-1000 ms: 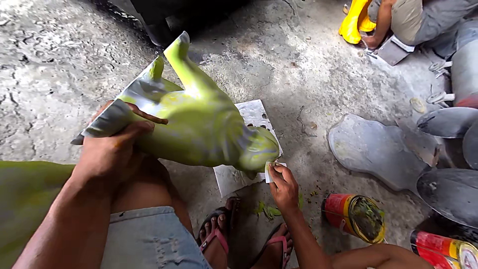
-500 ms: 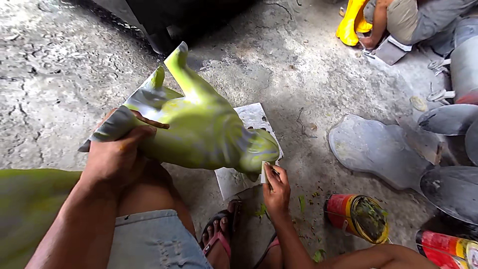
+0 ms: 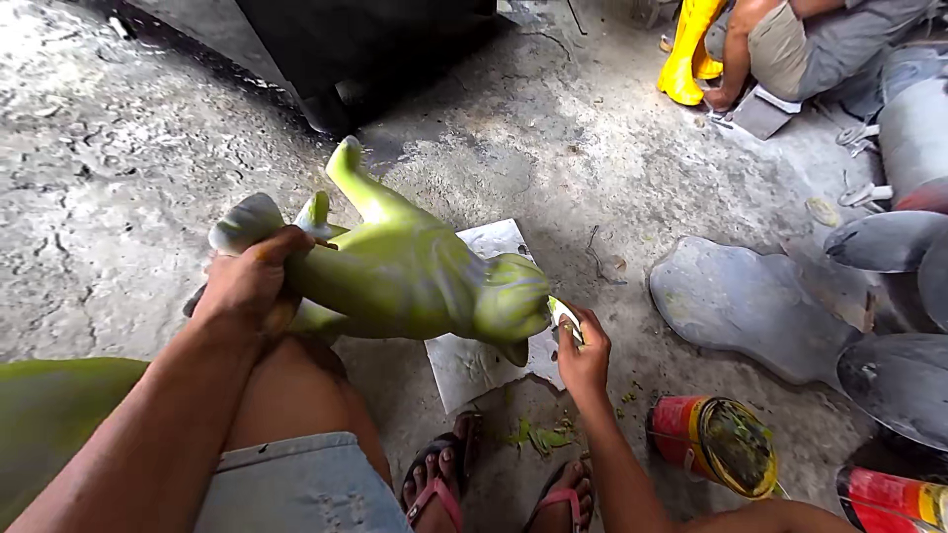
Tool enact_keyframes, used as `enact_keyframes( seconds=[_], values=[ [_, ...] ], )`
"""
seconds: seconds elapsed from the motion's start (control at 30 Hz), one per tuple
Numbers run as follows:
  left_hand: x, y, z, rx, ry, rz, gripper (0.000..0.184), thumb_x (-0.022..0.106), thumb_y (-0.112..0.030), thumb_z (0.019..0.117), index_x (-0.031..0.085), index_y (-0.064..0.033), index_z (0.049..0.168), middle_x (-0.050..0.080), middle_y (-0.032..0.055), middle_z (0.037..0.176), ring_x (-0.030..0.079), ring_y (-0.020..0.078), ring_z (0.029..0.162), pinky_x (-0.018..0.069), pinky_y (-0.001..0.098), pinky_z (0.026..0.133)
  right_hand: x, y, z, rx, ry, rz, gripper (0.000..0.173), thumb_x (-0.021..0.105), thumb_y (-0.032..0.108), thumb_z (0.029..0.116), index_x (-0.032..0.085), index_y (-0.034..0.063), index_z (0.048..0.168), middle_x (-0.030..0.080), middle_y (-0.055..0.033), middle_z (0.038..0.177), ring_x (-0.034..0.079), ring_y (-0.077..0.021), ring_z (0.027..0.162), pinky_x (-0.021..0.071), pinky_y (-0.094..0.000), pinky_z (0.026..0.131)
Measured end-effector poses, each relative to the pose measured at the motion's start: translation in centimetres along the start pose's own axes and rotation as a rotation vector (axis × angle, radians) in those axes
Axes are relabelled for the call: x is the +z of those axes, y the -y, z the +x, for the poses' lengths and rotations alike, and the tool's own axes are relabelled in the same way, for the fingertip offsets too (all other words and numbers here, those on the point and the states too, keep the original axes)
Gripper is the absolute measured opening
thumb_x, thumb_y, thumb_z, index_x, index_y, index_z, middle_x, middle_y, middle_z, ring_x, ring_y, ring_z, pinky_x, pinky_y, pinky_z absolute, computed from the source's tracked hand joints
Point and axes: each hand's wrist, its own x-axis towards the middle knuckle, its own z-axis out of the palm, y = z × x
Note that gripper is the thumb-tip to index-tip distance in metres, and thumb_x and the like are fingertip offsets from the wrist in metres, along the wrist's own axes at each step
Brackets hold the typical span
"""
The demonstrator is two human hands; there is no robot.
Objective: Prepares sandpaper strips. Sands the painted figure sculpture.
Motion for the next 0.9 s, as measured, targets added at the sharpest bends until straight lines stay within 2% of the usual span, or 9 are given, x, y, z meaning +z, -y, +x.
enact_keyframes(
  seconds=[0.07, 0.27, 0.33, 0.4, 0.47, 0.6, 0.9],
  values=[
    [0.3, -0.1, 0.5, -0.059, -0.054, -0.002, 0.031, 0.072, -0.019, 0.0830, 0.061, -0.0149, 0.112, 0.069, 0.0018, 0.094, 0.069, 0.0161, 0.084, 0.0599, 0.0405, 0.075, -0.3, 0.5, 1.3, -0.027, 0.042, -0.012, 0.025, 0.059, 0.017, 0.1023, 0.074, 0.0153, 0.122, 0.070, -0.0004, 0.118, 0.068, -0.0091, 0.104, 0.0610, -0.0321, 0.088],
    [0.8, -0.1, 1.5, -0.195, -0.176, 0.014, 0.031, 0.076, -0.024, 0.0801, 0.064, -0.0157, 0.108, 0.068, 0.0003, 0.088, 0.066, 0.0136, 0.075, 0.0578, 0.0371, 0.065, -0.2, 1.4, 4.4, -0.113, 0.194, -0.080, 0.026, 0.057, 0.016, 0.1028, 0.074, 0.0149, 0.122, 0.070, -0.0011, 0.120, 0.067, -0.0093, 0.107, 0.0594, -0.0330, 0.092],
    [0.6, 0.2, 1.9, -0.221, -0.185, 0.002, 0.029, 0.075, -0.024, 0.0806, 0.063, -0.0160, 0.106, 0.066, -0.0002, 0.085, 0.065, 0.0129, 0.072, 0.0565, 0.0357, 0.063, -0.3, 1.8, 5.6, -0.152, 0.223, -0.106, 0.027, 0.057, 0.015, 0.1032, 0.073, 0.0149, 0.124, 0.070, -0.0020, 0.122, 0.067, -0.0105, 0.109, 0.0587, -0.0341, 0.094],
    [0.1, 0.5, 2.2, -0.260, -0.193, -0.011, 0.030, 0.075, -0.024, 0.0803, 0.063, -0.0151, 0.106, 0.066, 0.0012, 0.085, 0.064, 0.0139, 0.072, 0.0560, 0.0363, 0.062, -0.4, 2.3, 6.6, -0.158, 0.256, -0.131, 0.031, 0.056, 0.017, 0.1040, 0.071, 0.0163, 0.131, 0.069, -0.0029, 0.125, 0.068, -0.0122, 0.109, 0.0590, -0.0363, 0.093],
    [-0.3, 0.8, 2.5, -0.312, -0.200, -0.024, 0.032, 0.075, -0.026, 0.0807, 0.062, -0.0140, 0.108, 0.066, 0.0032, 0.088, 0.064, 0.0157, 0.074, 0.0561, 0.0384, 0.064, -0.5, 2.7, 7.6, -0.160, 0.284, -0.157, 0.033, 0.056, 0.019, 0.1046, 0.068, 0.0182, 0.135, 0.070, -0.0023, 0.126, 0.069, -0.0125, 0.107, 0.0599, -0.0377, 0.090],
    [-0.5, 1.0, 2.6, -0.403, -0.241, -0.039, 0.032, 0.073, -0.026, 0.0819, 0.061, -0.0146, 0.109, 0.064, 0.0038, 0.089, 0.063, 0.0161, 0.074, 0.0552, 0.0382, 0.064, 0.6, 2.4, 9.5, -0.227, 0.354, -0.213, 0.027, 0.055, 0.017, 0.1037, 0.074, 0.0158, 0.123, 0.071, -0.0013, 0.119, 0.068, -0.0116, 0.107, 0.0586, -0.0382, 0.093],
    [-0.5, 1.1, 2.7, -0.436, -0.261, -0.047, 0.037, 0.076, -0.028, 0.0827, 0.061, -0.0139, 0.113, 0.065, 0.0047, 0.092, 0.065, 0.0171, 0.078, 0.0564, 0.0393, 0.068, 2.3, 3.4, 11.6, -0.352, 0.502, -0.325, 0.031, 0.058, 0.010, 0.0992, 0.075, 0.0174, 0.124, 0.070, -0.0021, 0.120, 0.069, -0.0152, 0.104, 0.0592, -0.0420, 0.088]
  ],
)
